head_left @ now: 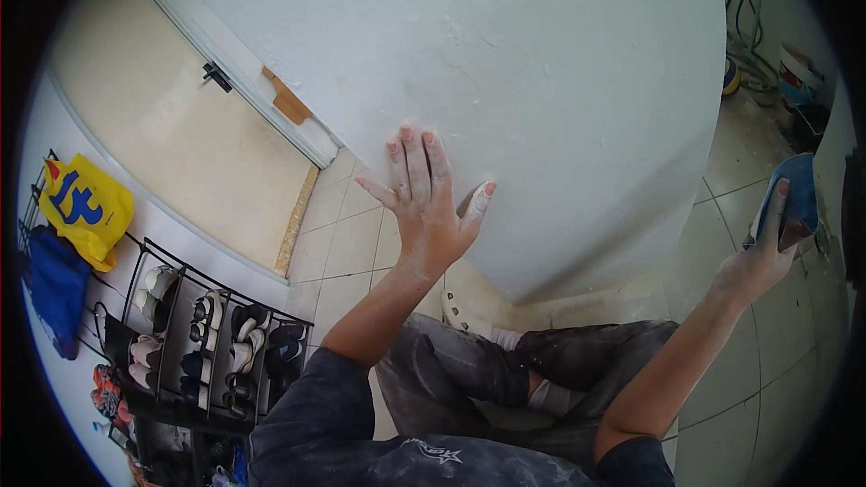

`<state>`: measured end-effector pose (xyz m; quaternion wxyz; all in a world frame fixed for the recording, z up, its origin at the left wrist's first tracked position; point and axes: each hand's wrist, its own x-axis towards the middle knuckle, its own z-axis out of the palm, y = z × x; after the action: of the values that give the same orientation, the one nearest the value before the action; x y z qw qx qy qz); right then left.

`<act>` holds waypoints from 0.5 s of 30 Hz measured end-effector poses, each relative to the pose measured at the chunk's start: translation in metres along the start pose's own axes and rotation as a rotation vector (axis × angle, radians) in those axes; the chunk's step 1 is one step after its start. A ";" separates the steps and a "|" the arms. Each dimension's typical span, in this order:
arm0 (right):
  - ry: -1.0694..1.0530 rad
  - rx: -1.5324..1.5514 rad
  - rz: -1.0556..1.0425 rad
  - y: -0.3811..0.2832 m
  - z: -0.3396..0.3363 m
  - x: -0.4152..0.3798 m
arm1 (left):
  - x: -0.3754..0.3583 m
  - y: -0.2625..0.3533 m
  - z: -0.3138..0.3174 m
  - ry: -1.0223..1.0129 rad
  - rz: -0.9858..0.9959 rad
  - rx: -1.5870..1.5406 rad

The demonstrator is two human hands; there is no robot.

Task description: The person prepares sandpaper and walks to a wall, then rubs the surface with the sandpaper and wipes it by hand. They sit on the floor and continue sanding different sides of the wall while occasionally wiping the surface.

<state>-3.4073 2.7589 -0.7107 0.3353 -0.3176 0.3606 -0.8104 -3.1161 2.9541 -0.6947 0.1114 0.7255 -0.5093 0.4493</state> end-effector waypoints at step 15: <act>-0.096 -0.013 0.083 0.010 -0.004 0.007 | 0.018 -0.019 -0.008 0.272 0.014 0.037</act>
<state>-3.4111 2.7491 -0.7188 0.3837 -0.3430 0.3620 -0.7772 -3.1032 2.9559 -0.6707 0.1629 0.6563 -0.4860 0.5537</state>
